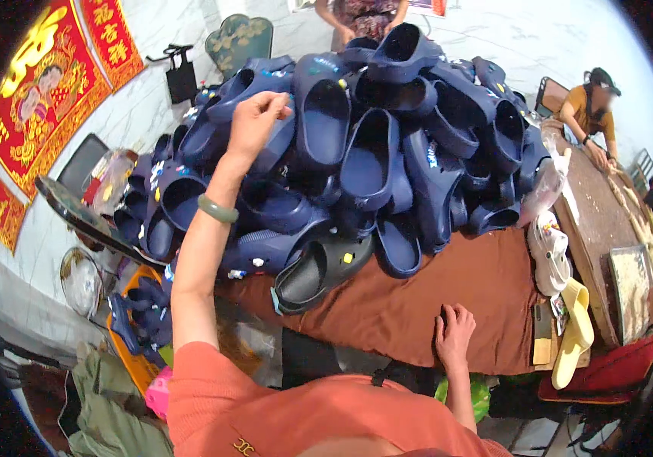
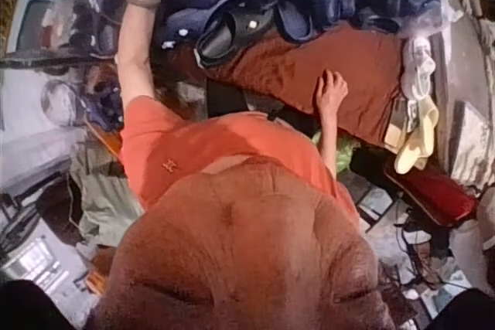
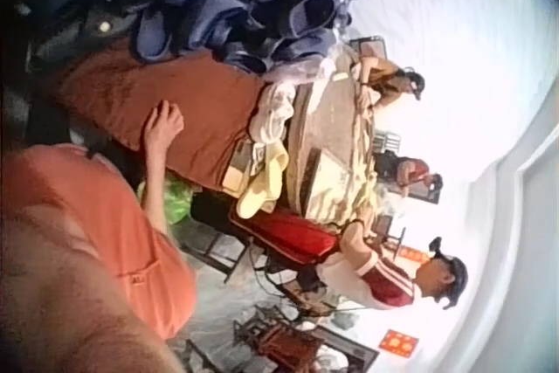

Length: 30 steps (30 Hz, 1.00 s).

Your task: Attaching decorative charms or labels to clog-style shoes.

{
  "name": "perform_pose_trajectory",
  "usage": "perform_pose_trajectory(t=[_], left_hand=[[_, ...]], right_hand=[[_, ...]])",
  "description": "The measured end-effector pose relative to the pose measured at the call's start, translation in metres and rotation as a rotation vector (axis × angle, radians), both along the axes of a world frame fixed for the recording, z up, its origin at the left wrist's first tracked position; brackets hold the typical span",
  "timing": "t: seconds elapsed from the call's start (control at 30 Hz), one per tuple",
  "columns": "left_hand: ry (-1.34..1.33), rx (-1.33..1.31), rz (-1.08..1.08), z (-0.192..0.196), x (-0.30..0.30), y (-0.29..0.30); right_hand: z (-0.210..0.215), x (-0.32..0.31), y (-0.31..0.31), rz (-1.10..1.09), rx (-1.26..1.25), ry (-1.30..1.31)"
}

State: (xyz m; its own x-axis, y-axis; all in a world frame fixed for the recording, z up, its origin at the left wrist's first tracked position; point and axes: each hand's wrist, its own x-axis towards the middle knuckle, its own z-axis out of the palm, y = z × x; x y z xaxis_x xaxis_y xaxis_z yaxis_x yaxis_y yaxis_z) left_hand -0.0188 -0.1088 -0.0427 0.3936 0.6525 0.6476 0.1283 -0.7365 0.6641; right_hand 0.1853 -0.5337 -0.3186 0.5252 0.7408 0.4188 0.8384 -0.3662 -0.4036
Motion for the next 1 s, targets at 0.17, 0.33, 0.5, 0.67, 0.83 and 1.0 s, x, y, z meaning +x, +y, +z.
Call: perform_pose_trajectory(t=[0.17,0.33,0.5,0.67,0.83,1.0], left_hand=[[0.162,0.298,0.097,0.037,0.121,-0.002],[0.386,-0.797,-0.187,0.066,0.204,0.041],[-0.200,-0.476,-0.382,0.024,0.205,0.053],[-0.305,-0.391,-0.514,0.022,0.148,-0.059],[-0.059,-0.327,-0.457,-0.017,0.098,-0.160],[0.244,-0.444,-0.482,-0.091,0.045,-0.239]], right_hand=[[0.007,-0.005,0.001,0.017,0.014,0.009],[0.007,-0.002,0.001,0.049,0.036,0.044],[0.014,-0.003,-0.001,0.058,0.088,0.073],[0.015,-0.008,-0.010,0.071,0.099,0.078],[0.001,-0.001,-0.014,0.007,0.226,0.227],[-0.013,0.023,-0.018,-0.210,0.801,0.994]])
